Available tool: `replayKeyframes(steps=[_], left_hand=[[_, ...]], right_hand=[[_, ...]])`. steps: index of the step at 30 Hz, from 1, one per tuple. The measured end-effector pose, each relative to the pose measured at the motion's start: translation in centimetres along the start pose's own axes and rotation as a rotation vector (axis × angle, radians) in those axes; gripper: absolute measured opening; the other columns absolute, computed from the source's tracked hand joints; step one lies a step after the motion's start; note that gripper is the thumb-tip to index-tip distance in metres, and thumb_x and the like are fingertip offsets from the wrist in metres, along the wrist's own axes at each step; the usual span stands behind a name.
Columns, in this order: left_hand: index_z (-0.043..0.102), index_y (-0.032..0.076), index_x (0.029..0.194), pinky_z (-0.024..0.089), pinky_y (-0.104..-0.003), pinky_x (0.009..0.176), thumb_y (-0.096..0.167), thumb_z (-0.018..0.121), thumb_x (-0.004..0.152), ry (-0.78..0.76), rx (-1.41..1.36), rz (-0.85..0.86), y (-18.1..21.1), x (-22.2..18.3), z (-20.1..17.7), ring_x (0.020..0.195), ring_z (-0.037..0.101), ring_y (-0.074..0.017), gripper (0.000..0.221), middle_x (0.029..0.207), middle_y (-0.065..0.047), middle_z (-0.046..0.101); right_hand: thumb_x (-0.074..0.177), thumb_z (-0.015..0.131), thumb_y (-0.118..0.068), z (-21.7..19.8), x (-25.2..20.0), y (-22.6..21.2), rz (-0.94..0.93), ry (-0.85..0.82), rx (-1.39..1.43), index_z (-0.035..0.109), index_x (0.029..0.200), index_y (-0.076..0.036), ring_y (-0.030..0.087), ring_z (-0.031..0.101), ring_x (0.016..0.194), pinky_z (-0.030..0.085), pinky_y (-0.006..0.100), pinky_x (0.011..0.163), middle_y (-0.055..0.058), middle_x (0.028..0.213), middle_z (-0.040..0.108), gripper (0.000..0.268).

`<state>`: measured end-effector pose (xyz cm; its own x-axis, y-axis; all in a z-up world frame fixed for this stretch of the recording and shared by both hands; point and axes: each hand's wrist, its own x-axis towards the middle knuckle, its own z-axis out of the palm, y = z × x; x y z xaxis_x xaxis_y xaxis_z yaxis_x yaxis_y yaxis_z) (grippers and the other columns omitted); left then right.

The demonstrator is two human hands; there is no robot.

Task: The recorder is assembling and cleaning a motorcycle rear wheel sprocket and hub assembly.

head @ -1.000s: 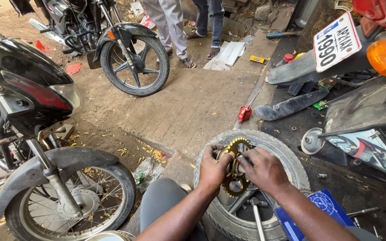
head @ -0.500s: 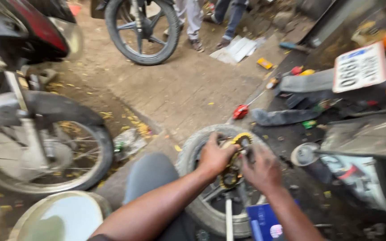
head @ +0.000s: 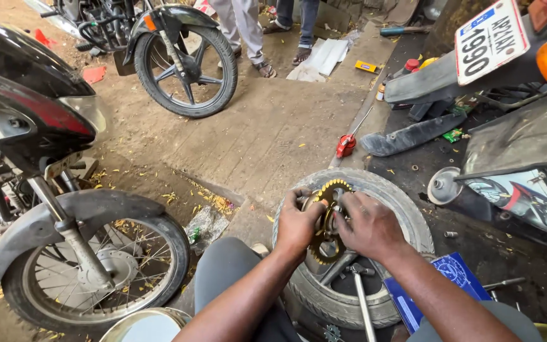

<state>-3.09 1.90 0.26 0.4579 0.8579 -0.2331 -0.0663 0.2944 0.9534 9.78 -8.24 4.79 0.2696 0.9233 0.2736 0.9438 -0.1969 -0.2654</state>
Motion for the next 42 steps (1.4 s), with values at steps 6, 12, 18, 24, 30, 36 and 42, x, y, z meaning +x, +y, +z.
replayKeyframes(steps=[6,12,18,24,30,36,42], left_hand=[[0.059,0.004,0.118,0.055,-0.029,0.063,0.015,0.078,0.079,0.001,-0.001,-0.028,0.4,-0.1,0.1,0.076,0.067,-0.0144,0.044,0.097,-0.012,0.069],[0.059,0.003,0.116,0.056,-0.030,0.065,0.015,0.078,0.078,-0.007,0.009,-0.009,0.7,-0.2,0.5,0.078,0.067,-0.0150,0.044,0.098,-0.010,0.069],[0.063,0.002,0.114,0.054,-0.029,0.079,0.019,0.081,0.079,0.023,0.148,0.122,-0.7,0.6,0.6,0.089,0.066,-0.0148,0.044,0.102,-0.011,0.070],[0.062,0.001,0.113,0.056,-0.029,0.077,0.019,0.081,0.079,0.009,0.127,0.150,-0.3,0.0,0.7,0.088,0.066,-0.0143,0.043,0.102,-0.012,0.070],[0.059,0.002,0.117,0.057,-0.029,0.070,0.017,0.077,0.080,-0.023,0.050,0.050,1.4,-0.8,0.8,0.083,0.067,-0.0145,0.044,0.101,-0.012,0.070],[0.059,0.002,0.117,0.057,-0.029,0.071,0.017,0.077,0.079,-0.013,0.084,0.071,1.1,-0.6,0.7,0.084,0.067,-0.0140,0.045,0.103,-0.011,0.070],[0.061,0.002,0.116,0.056,-0.029,0.073,0.020,0.078,0.079,0.012,0.126,0.096,0.4,0.1,0.4,0.085,0.066,-0.0151,0.045,0.101,-0.012,0.071]], right_hand=[[0.092,0.066,-0.036,-1.0,0.6,-1.3,0.088,-0.089,-0.098,0.067,0.106,-0.011,0.033,0.072,0.079,0.057,0.047,0.069,0.014,0.089,0.068,0.029],[0.092,0.065,-0.032,0.4,0.1,0.1,0.032,0.024,-0.070,0.067,0.100,-0.008,0.034,0.071,0.077,0.057,0.048,0.066,0.014,0.087,0.067,0.026],[0.085,0.068,-0.030,-1.6,0.2,-0.5,0.044,0.051,-0.016,0.068,0.098,-0.005,0.038,0.068,0.071,0.055,0.050,0.061,0.016,0.081,0.066,0.029],[0.092,0.069,-0.031,-0.7,-0.5,0.1,0.007,0.079,-0.080,0.063,0.088,-0.009,0.038,0.068,0.075,0.054,0.051,0.066,0.015,0.080,0.065,0.023],[0.085,0.069,-0.021,-2.2,-0.2,-1.0,-0.016,0.053,-0.032,0.062,0.100,-0.003,0.035,0.068,0.071,0.054,0.049,0.061,0.015,0.079,0.065,0.024],[0.091,0.068,-0.018,-1.2,-0.6,-1.1,-0.052,0.069,-0.062,0.061,0.098,-0.004,0.035,0.068,0.076,0.055,0.048,0.067,0.015,0.083,0.064,0.018],[0.086,0.071,-0.018,-2.2,0.8,0.0,0.217,-0.099,0.154,0.062,0.101,-0.006,0.028,0.069,0.074,0.055,0.044,0.065,0.013,0.084,0.068,0.021]])
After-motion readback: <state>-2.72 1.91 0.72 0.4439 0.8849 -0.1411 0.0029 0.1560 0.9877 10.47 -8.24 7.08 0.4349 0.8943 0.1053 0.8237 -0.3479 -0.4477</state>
